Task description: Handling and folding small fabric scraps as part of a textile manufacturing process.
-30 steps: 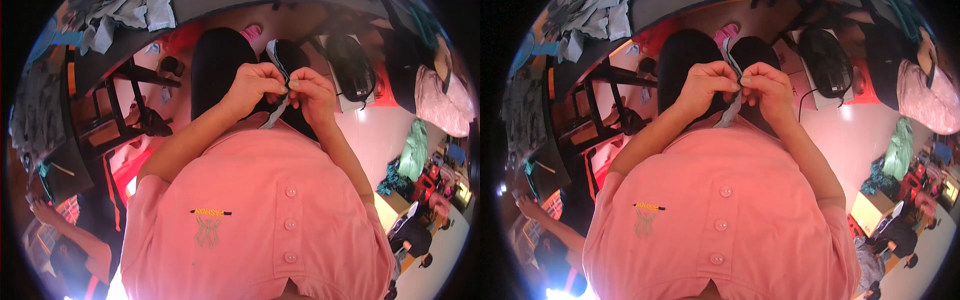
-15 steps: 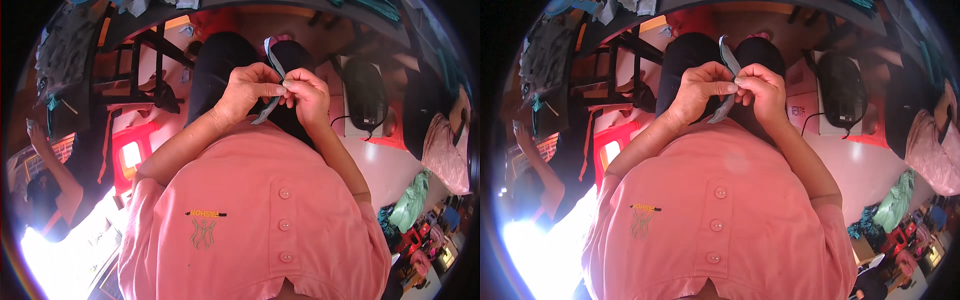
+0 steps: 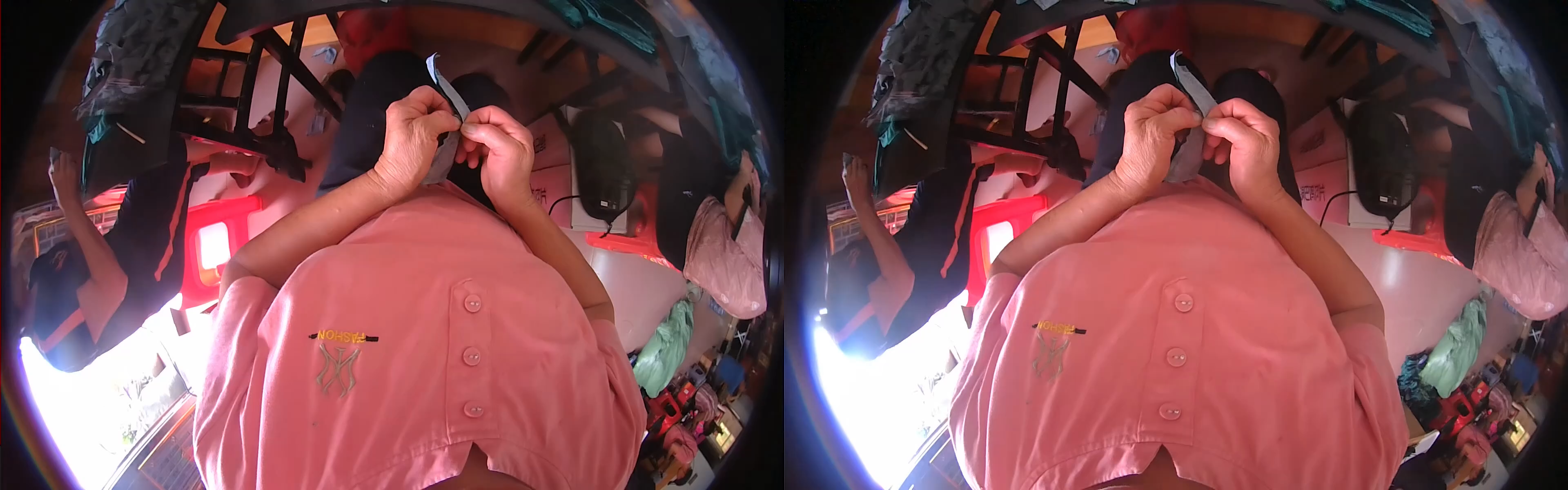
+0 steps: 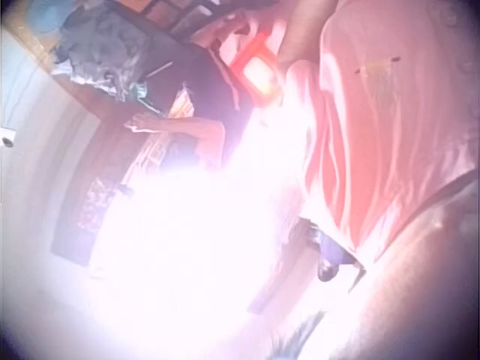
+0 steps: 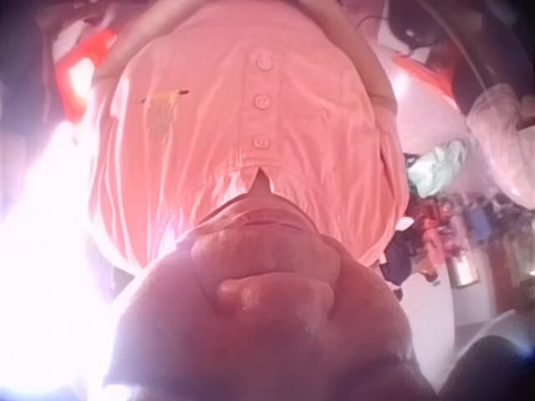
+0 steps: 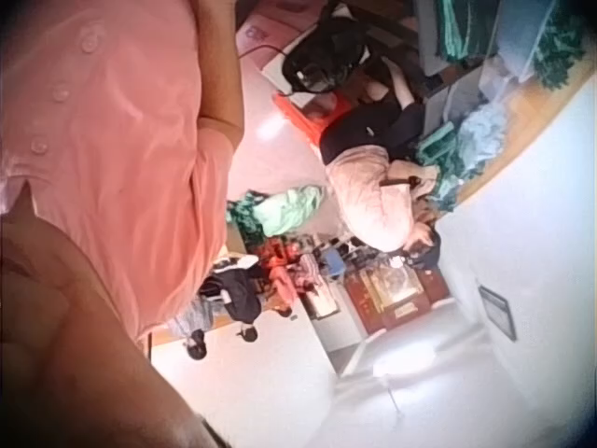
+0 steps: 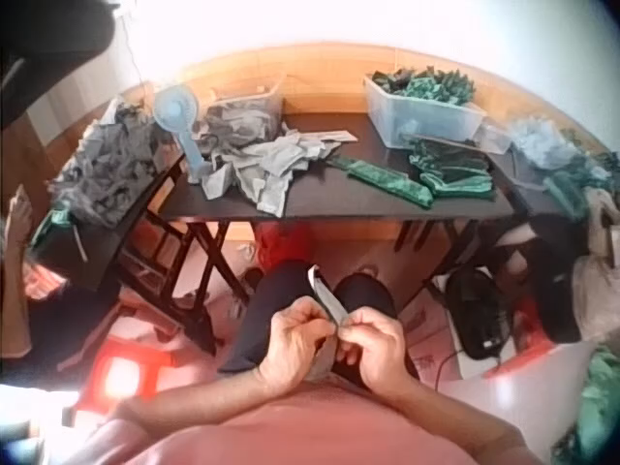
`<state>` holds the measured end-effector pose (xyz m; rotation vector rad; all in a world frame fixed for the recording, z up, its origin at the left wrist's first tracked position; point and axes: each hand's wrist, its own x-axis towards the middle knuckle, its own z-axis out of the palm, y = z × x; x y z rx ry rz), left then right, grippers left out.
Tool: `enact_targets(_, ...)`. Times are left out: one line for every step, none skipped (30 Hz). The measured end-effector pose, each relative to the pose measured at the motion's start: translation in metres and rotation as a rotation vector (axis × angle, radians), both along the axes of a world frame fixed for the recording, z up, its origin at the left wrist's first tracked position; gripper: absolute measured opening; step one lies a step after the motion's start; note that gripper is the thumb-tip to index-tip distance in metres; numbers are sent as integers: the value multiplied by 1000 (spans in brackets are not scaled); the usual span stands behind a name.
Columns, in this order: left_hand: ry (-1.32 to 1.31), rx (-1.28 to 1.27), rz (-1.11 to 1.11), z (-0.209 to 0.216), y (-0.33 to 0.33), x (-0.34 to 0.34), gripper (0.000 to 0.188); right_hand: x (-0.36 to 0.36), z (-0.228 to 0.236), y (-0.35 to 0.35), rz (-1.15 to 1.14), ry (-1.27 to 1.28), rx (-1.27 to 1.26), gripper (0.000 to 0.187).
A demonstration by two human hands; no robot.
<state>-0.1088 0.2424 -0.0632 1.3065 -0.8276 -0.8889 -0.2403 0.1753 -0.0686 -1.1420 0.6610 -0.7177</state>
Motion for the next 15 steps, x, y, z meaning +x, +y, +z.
enact_targets(30,7,10,2,1,-1,5,1,2,2,-32,6,-10,15)
enact_targets(60,15,19,4,2,-2,7,1,4,3,-39,6,-20,15)
enact_targets(61,6,11,7,4,-2,7,1,5,3,-57,3,-39,14)
enact_targets(170,54,-28,14,7,-4,8,0,6,4,-74,3,-57,14)
enact_targets(279,104,-68,18,8,-5,10,-2,6,5,-82,7,-65,14)
enact_targets(282,99,-77,17,8,-4,10,-5,5,6,-95,10,-73,14)
enact_targets(269,96,-123,15,9,-2,12,-6,6,7,-107,12,-80,14)
enact_targets(255,94,-168,13,10,-1,13,-8,6,9,-113,13,-84,14)
enact_targets(255,92,-175,11,9,1,13,-11,7,10,-112,22,-113,13)
enact_targets(332,129,-206,10,7,3,13,-12,8,11,-109,30,-142,13)
enact_targets(408,167,-238,8,5,5,13,-14,10,12,-112,29,-146,13)
enact_targets(405,164,-241,6,3,6,13,-15,13,14,-108,48,-191,13)
enact_targets(455,161,-289,5,3,6,12,-17,14,15,-104,67,-233,13)
enact_targets(505,158,-336,4,3,6,12,-19,14,15,-105,63,-235,13)
enact_targets(500,158,-336,4,4,4,12,-21,14,15,-108,76,-244,13)
